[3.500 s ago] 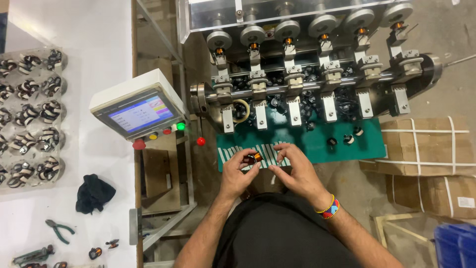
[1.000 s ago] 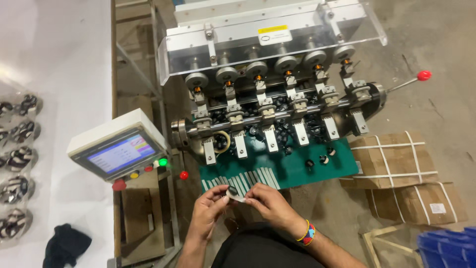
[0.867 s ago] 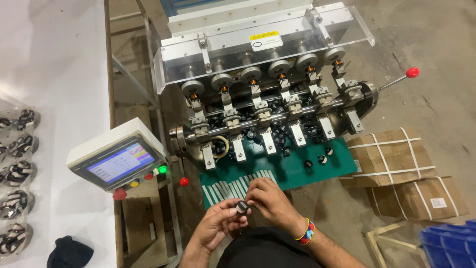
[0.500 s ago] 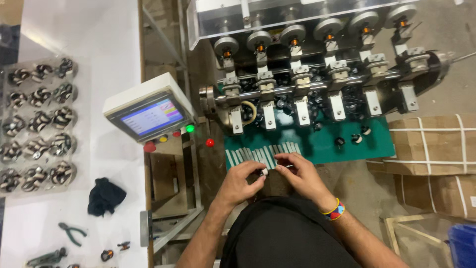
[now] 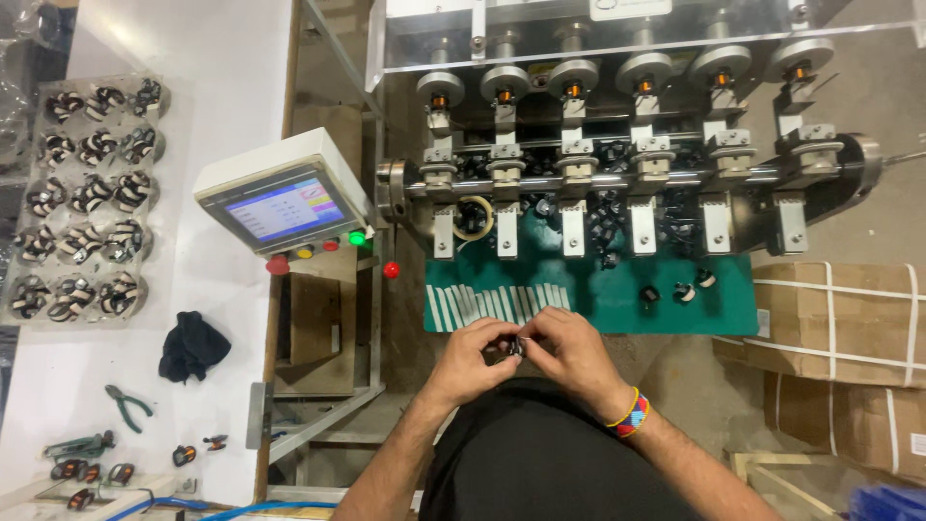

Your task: The person works at a multi-spindle winding machine, loading small bobbin components onto the machine's stations, threading and adjusting parts, and removing finished wound components by hand. They occasionally wipe or handle parts with a dark cloth and place completed pieces aside on the work surface.

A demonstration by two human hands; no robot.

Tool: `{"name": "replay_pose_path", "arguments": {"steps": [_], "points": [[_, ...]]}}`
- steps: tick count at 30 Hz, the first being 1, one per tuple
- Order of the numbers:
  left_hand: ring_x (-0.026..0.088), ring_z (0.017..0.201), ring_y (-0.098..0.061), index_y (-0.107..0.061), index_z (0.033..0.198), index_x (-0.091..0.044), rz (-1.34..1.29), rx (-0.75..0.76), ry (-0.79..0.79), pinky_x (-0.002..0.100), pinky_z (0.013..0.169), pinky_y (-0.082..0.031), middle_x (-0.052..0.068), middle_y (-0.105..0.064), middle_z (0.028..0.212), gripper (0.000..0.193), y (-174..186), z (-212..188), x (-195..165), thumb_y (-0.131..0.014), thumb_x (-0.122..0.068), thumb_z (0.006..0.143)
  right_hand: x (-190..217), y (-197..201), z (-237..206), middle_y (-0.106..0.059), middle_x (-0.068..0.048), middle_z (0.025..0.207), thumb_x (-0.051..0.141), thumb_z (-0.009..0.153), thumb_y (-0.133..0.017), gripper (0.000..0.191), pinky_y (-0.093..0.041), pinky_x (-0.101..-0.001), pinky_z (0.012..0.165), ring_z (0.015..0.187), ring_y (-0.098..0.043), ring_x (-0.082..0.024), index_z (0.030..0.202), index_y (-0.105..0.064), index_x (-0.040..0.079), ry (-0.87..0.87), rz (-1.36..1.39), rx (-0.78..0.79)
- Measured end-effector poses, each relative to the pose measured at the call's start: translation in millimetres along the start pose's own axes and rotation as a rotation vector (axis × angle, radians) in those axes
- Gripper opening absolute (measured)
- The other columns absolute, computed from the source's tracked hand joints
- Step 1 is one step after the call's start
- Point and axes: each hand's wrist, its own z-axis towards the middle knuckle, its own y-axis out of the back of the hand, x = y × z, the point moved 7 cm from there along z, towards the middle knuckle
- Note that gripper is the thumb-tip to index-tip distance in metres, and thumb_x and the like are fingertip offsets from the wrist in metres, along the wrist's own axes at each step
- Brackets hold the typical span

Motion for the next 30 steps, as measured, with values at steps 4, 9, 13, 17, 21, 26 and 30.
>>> {"name": "replay_pose_path", "arguments": {"steps": [4,9,13,17,21,26,30], "points": [[0.011,0.083,-0.067,-0.070,0.118,0.002,-0.382,-0.037,0.335,0.026,0.076,-0.058,0.005,-0.071,0.096,0.037,-47,14,42,-0.080,-0.010,0.084,0,29,-10,-0.069,-0.008,0.084,0.012,0.087,-0.069,0.011,-0.048,-0.0427,0.070,0.081,-0.066,-0.030,0.097,-0.070,0.007,0.104,-0.119,-0.023],[0.016,0.074,-0.069,-0.064,0.107,-0.002,-0.842,0.006,0.651,0.030,0.067,-0.059,0.007,-0.069,0.085,0.020,-98,27,62,-0.071,-0.015,0.094,-19,67,-24,-0.068,-0.011,0.088,0.012,0.093,-0.066,0.020,-0.050,-0.0450,0.074,0.085,-0.066,-0.033,0.112,-0.068,0.005,0.077,-0.068,0.139],[0.016,0.073,-0.070,-0.063,0.104,-0.004,-1.012,0.021,0.789,0.033,0.069,-0.063,0.006,-0.069,0.084,0.023,-143,34,65,-0.067,-0.025,0.095,-59,85,-43,-0.070,-0.014,0.089,0.016,0.089,-0.067,0.032,-0.052,-0.0478,0.071,0.083,-0.067,-0.037,0.118,-0.066,0.004,0.002,-0.021,0.186],[0.016,0.077,-0.069,-0.066,0.112,-0.003,-0.518,-0.069,0.629,0.033,0.068,-0.058,0.006,-0.070,0.089,0.035,-170,63,84,-0.069,-0.034,0.096,-143,90,-61,-0.073,-0.018,0.096,0.019,0.087,-0.067,0.032,-0.055,-0.0491,0.069,0.084,-0.070,-0.039,0.116,-0.068,0.005,-0.102,-0.120,0.103],[0.020,0.087,-0.074,-0.070,0.119,-0.002,0.116,-0.090,0.401,0.037,0.079,-0.061,0.011,-0.076,0.101,0.047,-174,97,91,-0.074,-0.041,0.092,-261,103,-86,-0.074,-0.014,0.092,0.027,0.093,-0.068,0.018,-0.055,-0.0501,0.074,0.087,-0.071,-0.037,0.103,-0.070,0.012,-0.486,-0.566,0.218],[0.040,0.127,-0.051,-0.049,0.146,-0.006,0.487,-0.006,0.344,0.050,0.103,-0.047,0.026,-0.047,0.145,0.079,-193,145,74,-0.081,-0.045,0.085,-305,142,-89,-0.075,-0.012,0.085,0.027,0.086,-0.071,0.033,-0.055,-0.0511,0.070,0.084,-0.071,-0.037,0.114,-0.064,0.011,-0.590,-0.389,-0.061],[0.052,0.146,-0.020,-0.031,0.155,-0.010,0.791,0.127,0.353,0.063,0.117,-0.025,0.031,-0.015,0.159,0.105,-208,201,56,-0.087,-0.052,0.077,-302,144,-99,-0.075,-0.011,0.085,0.029,0.089,-0.068,0.034,-0.057,-0.0477,0.071,0.081,-0.074,-0.033,0.120,-0.063,0.014,-0.666,-0.231,-0.127]]}}
